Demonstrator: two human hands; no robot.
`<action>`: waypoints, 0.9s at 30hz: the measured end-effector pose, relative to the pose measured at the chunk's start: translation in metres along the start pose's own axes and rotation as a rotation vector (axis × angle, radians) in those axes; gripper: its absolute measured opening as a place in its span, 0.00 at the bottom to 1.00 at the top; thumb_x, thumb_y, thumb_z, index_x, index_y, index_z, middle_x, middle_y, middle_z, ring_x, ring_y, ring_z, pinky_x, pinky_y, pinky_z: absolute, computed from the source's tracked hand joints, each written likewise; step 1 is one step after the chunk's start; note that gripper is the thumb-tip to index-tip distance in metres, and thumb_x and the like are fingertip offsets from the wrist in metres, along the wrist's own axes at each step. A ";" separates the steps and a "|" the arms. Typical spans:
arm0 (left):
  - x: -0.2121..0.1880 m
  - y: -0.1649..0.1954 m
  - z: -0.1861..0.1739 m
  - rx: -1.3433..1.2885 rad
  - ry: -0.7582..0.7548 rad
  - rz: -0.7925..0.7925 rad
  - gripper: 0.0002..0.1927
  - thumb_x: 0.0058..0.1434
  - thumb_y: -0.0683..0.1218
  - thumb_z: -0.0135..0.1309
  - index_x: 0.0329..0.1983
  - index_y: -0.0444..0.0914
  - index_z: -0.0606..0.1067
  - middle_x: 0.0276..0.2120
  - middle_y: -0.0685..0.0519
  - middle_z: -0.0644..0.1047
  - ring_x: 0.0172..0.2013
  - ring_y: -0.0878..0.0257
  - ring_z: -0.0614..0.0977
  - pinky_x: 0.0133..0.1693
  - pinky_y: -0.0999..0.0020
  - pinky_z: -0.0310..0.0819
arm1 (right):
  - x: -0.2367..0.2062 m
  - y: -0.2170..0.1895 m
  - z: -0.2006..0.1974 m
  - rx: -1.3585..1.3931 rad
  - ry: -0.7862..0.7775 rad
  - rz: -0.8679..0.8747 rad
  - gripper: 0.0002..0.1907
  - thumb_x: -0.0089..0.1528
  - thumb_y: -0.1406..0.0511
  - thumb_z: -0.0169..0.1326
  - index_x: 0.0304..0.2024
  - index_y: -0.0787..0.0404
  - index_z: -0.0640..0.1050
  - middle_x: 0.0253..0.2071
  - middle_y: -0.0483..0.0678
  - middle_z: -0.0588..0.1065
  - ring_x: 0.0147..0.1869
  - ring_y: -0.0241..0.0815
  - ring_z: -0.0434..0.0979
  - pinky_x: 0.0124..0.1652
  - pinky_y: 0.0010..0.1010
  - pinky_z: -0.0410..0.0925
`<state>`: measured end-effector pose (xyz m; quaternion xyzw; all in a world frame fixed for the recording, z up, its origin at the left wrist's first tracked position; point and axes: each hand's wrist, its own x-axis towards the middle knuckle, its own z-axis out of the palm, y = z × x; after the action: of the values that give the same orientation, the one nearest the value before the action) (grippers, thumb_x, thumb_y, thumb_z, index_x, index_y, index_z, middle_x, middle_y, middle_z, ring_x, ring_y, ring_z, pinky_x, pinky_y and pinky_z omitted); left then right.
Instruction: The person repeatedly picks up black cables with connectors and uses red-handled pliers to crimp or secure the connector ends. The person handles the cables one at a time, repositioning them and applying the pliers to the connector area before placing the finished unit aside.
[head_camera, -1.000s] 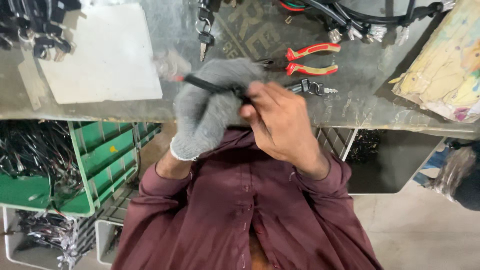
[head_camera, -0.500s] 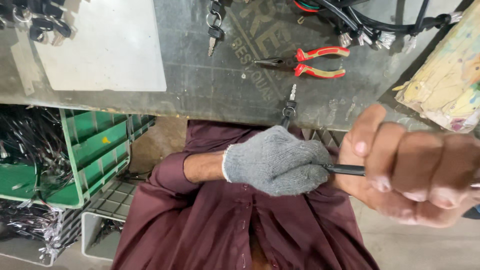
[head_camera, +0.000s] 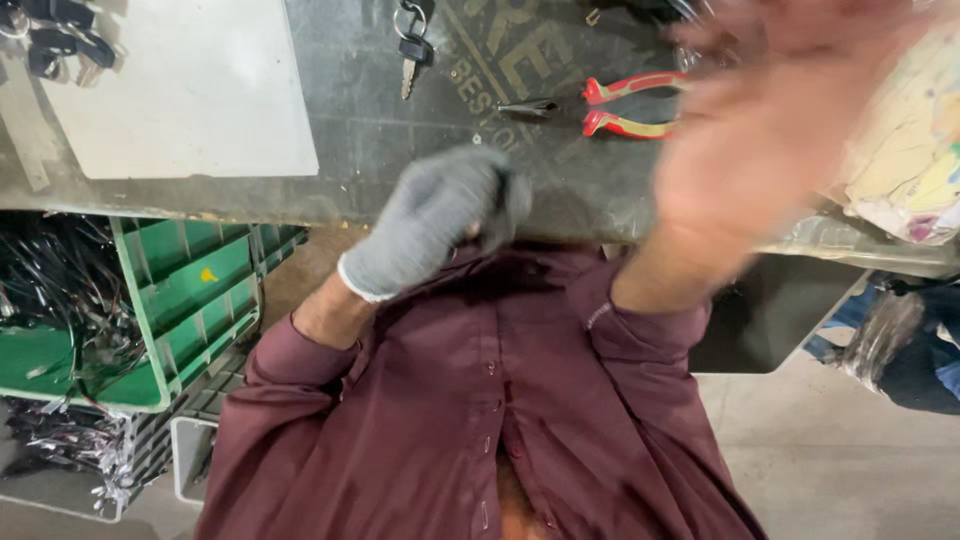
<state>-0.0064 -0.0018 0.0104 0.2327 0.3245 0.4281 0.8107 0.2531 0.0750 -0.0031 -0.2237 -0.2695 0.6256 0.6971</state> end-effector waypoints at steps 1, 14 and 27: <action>0.000 -0.001 -0.002 -0.157 0.028 0.063 0.18 0.72 0.49 0.53 0.60 0.37 0.75 0.38 0.53 0.79 0.36 0.64 0.78 0.38 0.69 0.72 | -0.008 0.021 0.007 -0.349 -0.115 -0.026 0.14 0.77 0.63 0.47 0.62 0.62 0.64 0.55 0.49 0.66 0.58 0.43 0.66 0.57 0.33 0.59; 0.001 -0.006 0.010 0.551 0.232 0.573 0.11 0.70 0.40 0.60 0.53 0.35 0.77 0.49 0.52 0.80 0.53 0.67 0.78 0.55 0.70 0.73 | -0.080 0.064 -0.014 -0.664 -0.354 0.274 0.29 0.73 0.51 0.50 0.64 0.67 0.67 0.54 0.50 0.71 0.48 0.33 0.74 0.46 0.24 0.69; 0.000 0.012 0.006 1.178 0.217 0.622 0.14 0.66 0.43 0.70 0.50 0.38 0.79 0.48 0.52 0.81 0.48 0.59 0.84 0.49 0.68 0.80 | -0.066 0.047 0.025 -1.102 -0.489 -0.003 0.17 0.78 0.61 0.46 0.63 0.65 0.73 0.48 0.51 0.74 0.51 0.43 0.73 0.53 0.28 0.67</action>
<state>-0.0089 0.0041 0.0221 0.6743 0.5013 0.4141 0.3501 0.1968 0.0140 -0.0207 -0.4015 -0.7068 0.4262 0.3970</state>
